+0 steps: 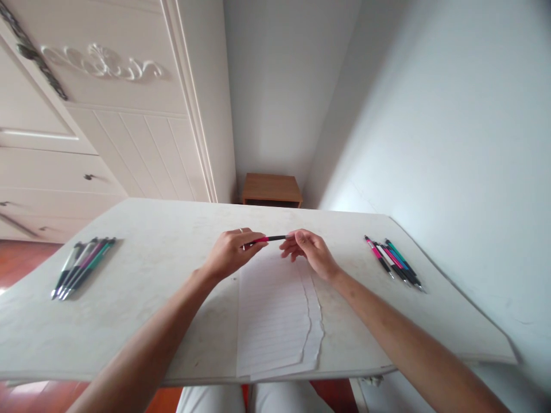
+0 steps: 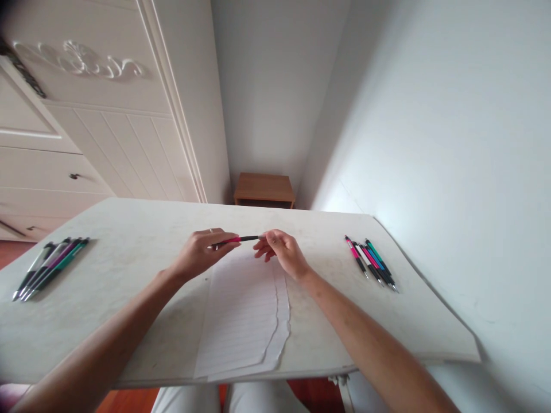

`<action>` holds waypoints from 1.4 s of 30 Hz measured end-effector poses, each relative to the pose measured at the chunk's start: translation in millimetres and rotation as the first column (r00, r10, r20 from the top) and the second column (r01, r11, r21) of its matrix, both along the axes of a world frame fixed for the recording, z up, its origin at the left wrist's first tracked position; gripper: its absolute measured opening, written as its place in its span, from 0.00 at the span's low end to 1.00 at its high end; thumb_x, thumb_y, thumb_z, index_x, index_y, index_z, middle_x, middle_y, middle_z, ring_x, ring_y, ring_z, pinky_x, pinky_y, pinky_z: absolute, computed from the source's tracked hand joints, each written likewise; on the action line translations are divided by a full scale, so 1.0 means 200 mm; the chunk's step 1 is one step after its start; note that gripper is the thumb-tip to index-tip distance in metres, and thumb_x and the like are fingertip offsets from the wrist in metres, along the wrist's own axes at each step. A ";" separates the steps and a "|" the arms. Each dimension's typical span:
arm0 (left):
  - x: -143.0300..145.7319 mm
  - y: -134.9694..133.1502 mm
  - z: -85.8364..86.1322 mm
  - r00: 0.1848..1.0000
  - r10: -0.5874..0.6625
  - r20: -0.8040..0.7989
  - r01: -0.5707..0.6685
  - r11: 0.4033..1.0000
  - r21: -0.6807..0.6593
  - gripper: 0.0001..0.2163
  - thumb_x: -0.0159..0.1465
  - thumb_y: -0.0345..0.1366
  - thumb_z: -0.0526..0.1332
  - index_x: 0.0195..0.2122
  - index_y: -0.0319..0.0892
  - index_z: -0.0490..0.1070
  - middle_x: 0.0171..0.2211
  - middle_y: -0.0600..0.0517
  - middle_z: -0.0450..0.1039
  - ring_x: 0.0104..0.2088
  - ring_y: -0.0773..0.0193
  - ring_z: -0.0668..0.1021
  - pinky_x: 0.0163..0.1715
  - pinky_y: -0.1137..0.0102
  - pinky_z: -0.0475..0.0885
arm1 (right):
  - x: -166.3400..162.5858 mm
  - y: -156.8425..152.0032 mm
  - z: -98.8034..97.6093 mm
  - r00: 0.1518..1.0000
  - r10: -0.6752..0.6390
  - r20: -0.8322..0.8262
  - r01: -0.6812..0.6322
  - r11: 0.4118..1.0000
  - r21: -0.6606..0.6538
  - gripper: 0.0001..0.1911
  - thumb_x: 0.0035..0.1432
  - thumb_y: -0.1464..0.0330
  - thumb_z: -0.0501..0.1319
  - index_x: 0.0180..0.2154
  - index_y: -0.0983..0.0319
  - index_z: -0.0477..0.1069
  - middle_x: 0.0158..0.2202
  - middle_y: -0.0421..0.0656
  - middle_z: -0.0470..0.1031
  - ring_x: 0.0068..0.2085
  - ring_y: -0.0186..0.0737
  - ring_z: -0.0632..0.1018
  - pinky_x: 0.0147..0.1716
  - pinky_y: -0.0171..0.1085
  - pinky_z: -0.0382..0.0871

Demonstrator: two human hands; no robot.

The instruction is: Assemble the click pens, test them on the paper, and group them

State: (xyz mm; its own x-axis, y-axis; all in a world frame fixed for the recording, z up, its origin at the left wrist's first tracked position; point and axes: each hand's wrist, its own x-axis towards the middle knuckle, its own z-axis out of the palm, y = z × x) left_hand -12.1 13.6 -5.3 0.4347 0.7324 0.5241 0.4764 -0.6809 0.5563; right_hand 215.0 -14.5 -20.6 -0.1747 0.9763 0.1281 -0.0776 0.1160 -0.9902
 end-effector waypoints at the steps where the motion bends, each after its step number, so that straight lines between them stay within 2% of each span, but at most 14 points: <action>1: 0.00 0.00 0.00 1.000 0.000 -0.007 0.000 1.000 0.005 0.10 0.65 0.43 0.61 0.39 0.47 0.81 0.30 0.50 0.79 0.26 0.64 0.74 0.32 0.70 0.67 | 0.00 0.00 -0.01 0.998 -0.012 0.054 0.011 1.000 0.024 0.27 0.58 0.45 0.58 0.36 0.64 0.72 0.31 0.46 0.79 0.27 0.36 0.79 0.23 0.33 0.69; 5: 0.01 0.00 -0.02 0.999 -0.020 -0.047 0.024 0.998 0.067 0.10 0.65 0.41 0.61 0.40 0.47 0.81 0.32 0.50 0.79 0.26 0.65 0.75 0.32 0.71 0.67 | 0.01 0.00 -0.02 0.974 -0.046 0.221 0.029 0.996 0.080 0.28 0.61 0.45 0.54 0.27 0.63 0.69 0.23 0.40 0.71 0.23 0.31 0.70 0.23 0.32 0.63; 11: 0.01 0.00 -0.04 0.996 -0.038 -0.080 0.051 0.983 0.174 0.10 0.66 0.39 0.60 0.40 0.44 0.80 0.31 0.51 0.79 0.28 0.66 0.77 0.31 0.73 0.68 | -0.01 0.00 -0.01 0.977 -0.096 0.192 0.092 0.995 0.030 0.26 0.62 0.47 0.54 0.25 0.62 0.66 0.21 0.38 0.66 0.22 0.31 0.65 0.21 0.32 0.57; 17: 0.02 0.00 -0.06 0.993 -0.082 -0.085 0.097 0.977 0.191 0.09 0.67 0.39 0.61 0.41 0.43 0.80 0.33 0.51 0.80 0.30 0.67 0.79 0.33 0.73 0.69 | 0.00 0.01 -0.02 0.977 -0.103 0.189 0.100 0.995 0.023 0.25 0.63 0.50 0.54 0.23 0.61 0.63 0.18 0.35 0.60 0.19 0.29 0.59 0.19 0.33 0.51; 22: 0.03 -0.01 -0.04 0.994 -0.087 -0.064 0.096 0.983 0.158 0.11 0.67 0.39 0.59 0.41 0.42 0.80 0.34 0.49 0.78 0.31 0.67 0.78 0.34 0.74 0.70 | 0.00 0.00 -0.01 0.975 -0.072 0.208 0.063 0.997 0.051 0.24 0.64 0.52 0.54 0.23 0.61 0.61 0.18 0.34 0.57 0.20 0.29 0.57 0.20 0.33 0.49; 26: 0.04 -0.02 -0.02 0.987 -0.084 -0.135 0.094 0.993 0.072 0.11 0.68 0.39 0.57 0.37 0.42 0.78 0.32 0.50 0.77 0.31 0.66 0.77 0.34 0.73 0.69 | 0.01 0.00 0.00 0.970 -0.069 0.232 0.058 0.997 0.057 0.24 0.65 0.53 0.54 0.22 0.61 0.60 0.18 0.33 0.55 0.20 0.29 0.56 0.20 0.34 0.48; 31: 0.05 -0.03 -0.04 0.986 -0.037 -0.160 0.041 0.999 0.018 0.15 0.65 0.45 0.61 0.47 0.42 0.75 0.35 0.51 0.79 0.28 0.66 0.77 0.31 0.72 0.69 | 0.00 0.00 0.00 0.960 -0.069 0.273 0.053 0.996 0.066 0.24 0.65 0.53 0.53 0.22 0.60 0.60 0.17 0.33 0.55 0.20 0.29 0.56 0.21 0.34 0.49; 35: 0.07 -0.04 -0.05 0.989 -0.074 -0.128 0.079 0.996 0.032 0.12 0.68 0.42 0.58 0.39 0.42 0.77 0.34 0.51 0.79 0.31 0.66 0.78 0.34 0.73 0.68 | -0.01 -0.01 0.00 0.950 -0.077 0.301 0.056 0.995 0.077 0.24 0.65 0.54 0.52 0.21 0.60 0.59 0.18 0.33 0.54 0.20 0.29 0.56 0.22 0.34 0.50; 42: 0.08 -0.05 0.00 0.985 -0.153 -0.083 0.150 0.988 -0.045 0.14 0.69 0.40 0.56 0.31 0.41 0.77 0.24 0.54 0.73 0.26 0.69 0.73 0.30 0.75 0.65 | -0.03 -0.02 0.02 0.935 -0.089 0.343 0.038 0.988 0.152 0.23 0.66 0.55 0.51 0.22 0.60 0.58 0.20 0.34 0.54 0.23 0.31 0.57 0.25 0.35 0.52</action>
